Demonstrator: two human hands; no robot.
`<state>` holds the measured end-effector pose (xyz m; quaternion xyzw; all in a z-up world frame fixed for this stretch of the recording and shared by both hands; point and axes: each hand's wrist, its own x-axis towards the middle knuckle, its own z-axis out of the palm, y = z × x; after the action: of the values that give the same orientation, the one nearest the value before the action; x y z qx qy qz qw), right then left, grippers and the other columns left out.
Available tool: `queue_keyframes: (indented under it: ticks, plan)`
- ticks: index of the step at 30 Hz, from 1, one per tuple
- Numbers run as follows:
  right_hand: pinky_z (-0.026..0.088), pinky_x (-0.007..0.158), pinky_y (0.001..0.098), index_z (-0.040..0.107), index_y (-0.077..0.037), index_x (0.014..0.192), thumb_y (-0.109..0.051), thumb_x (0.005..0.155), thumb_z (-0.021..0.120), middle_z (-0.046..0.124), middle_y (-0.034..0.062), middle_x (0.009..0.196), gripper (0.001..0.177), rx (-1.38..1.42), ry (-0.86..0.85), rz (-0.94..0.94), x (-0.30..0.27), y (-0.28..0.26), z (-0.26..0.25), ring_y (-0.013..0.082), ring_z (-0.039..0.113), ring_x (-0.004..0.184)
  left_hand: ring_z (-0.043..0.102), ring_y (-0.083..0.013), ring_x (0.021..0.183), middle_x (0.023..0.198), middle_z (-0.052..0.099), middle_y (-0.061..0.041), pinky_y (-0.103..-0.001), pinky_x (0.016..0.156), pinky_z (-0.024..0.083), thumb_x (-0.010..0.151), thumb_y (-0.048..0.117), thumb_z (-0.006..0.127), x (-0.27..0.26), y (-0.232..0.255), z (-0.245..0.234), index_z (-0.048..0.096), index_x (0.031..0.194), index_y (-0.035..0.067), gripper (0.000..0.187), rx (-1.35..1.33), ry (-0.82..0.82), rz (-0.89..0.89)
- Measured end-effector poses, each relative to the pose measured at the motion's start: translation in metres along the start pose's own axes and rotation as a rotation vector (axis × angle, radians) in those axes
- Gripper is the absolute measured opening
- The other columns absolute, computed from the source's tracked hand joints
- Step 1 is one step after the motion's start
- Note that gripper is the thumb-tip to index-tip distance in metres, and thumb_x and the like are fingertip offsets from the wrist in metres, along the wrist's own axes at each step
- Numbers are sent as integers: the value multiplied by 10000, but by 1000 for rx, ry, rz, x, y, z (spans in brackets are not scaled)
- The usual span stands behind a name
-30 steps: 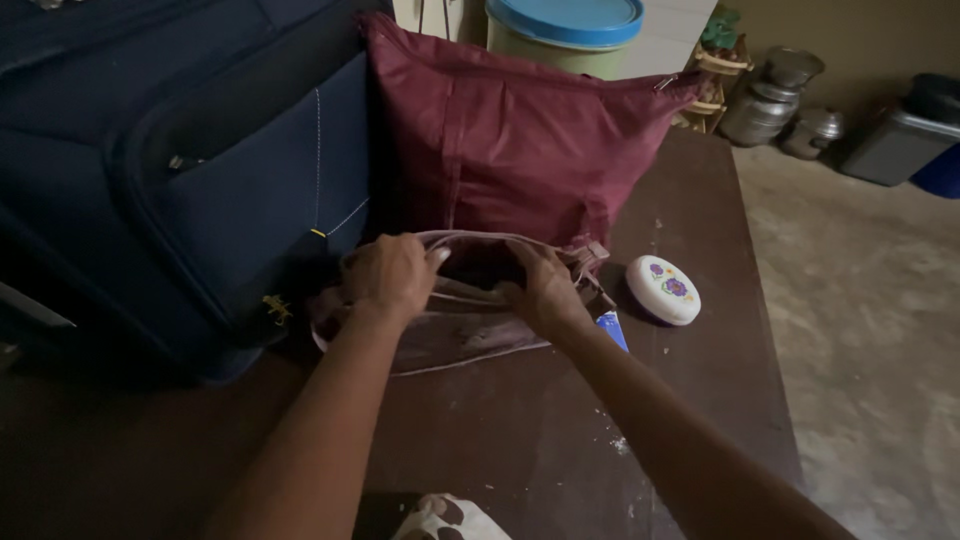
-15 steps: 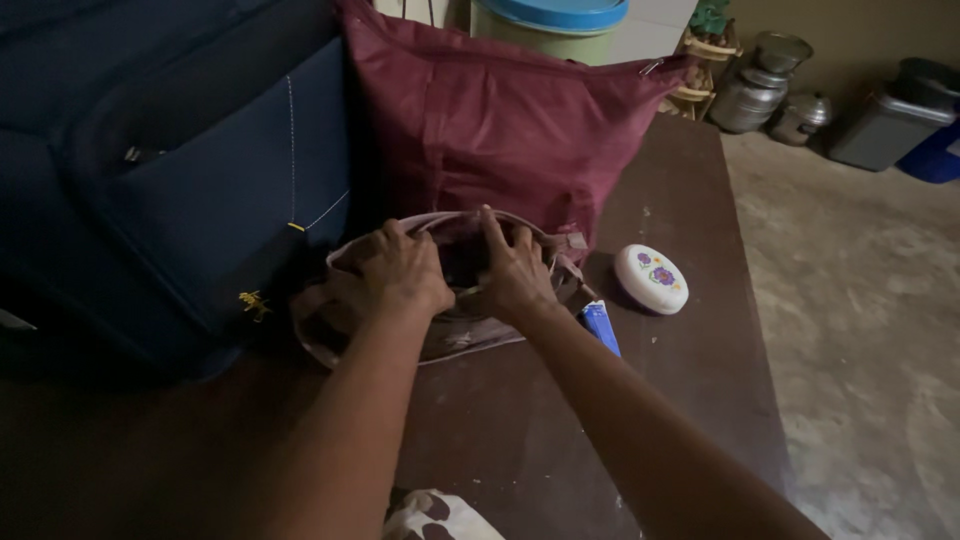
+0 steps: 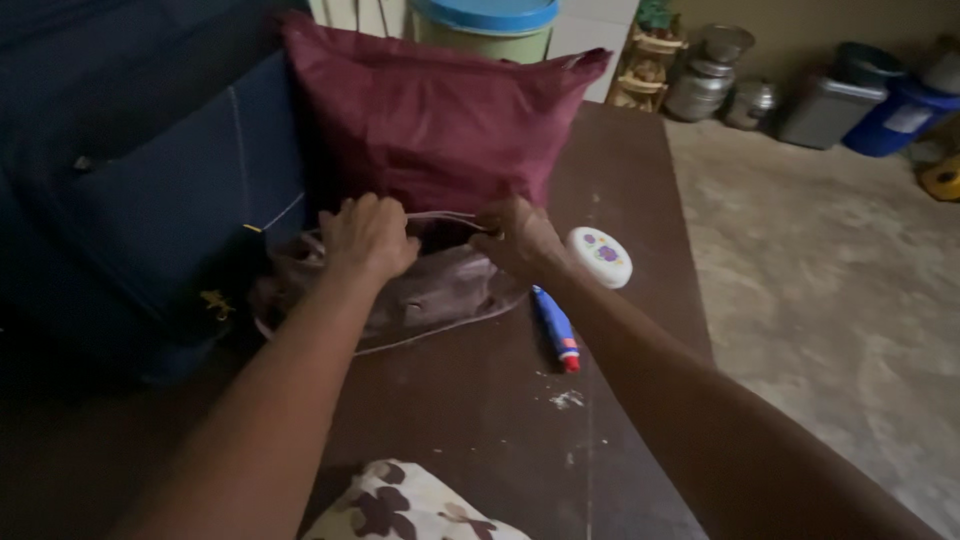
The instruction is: The person packs a small handbag on a table, placing a wallet, hairband, comb, toothbrush, toothpaste and a round powder case into it one at a time, then arranges the items inside and fastens the bag's flap.
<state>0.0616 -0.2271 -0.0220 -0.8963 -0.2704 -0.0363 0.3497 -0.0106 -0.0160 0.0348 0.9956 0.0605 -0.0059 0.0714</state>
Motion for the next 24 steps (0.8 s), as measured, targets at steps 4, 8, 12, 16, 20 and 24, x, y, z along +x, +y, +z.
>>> queue_keyframes:
  ticks: [4,8,12,16,20,24]
  plan:
    - [577,877,448,736,-139,1203,-173,822,773,769,152,1069,384,-162,18,51,-29,21,-21,318,740,974,609,-319,1303,1334,699,-112,-565,1141,435,858,339,793,-4,34,-11,766,1205,165,390,-56,-4,79]
    - [544,973,458,779,-187,1130,-331,849,770,779,138,1057,315,-368,-86,141,-57,55,-40,337,712,1055,290,-349,1472,1533,415,-109,-564,1152,309,742,386,879,-5,73,-5,730,1198,179,522,96,109,257]
    - [559,920,480,770,-151,1100,-373,773,799,729,166,1126,396,-436,-62,120,-93,106,-54,360,683,1090,246,-341,1492,1605,362,-104,-551,1187,293,717,400,894,-3,109,13,677,1330,247,668,117,-8,372]
    - [535,966,463,763,-108,1068,-354,706,864,741,150,1094,449,-481,-128,157,-121,158,-52,349,662,1125,360,-360,1467,1462,538,-92,-484,1202,355,755,356,857,-5,138,48,722,1230,173,527,167,-66,475]
    - [534,983,445,742,-85,1104,-315,722,872,720,159,1142,465,-365,-113,213,-147,192,-31,341,668,1128,671,-329,1217,1227,726,-164,-430,1061,541,794,309,804,-3,160,90,788,1080,108,350,133,-185,468]
    - [528,990,439,730,-81,1114,-330,757,863,710,154,1160,456,-345,-176,263,-155,205,-4,346,649,1149,712,-343,1099,1112,731,-193,-434,965,581,794,261,824,1,168,135,782,1041,80,309,77,-223,480]
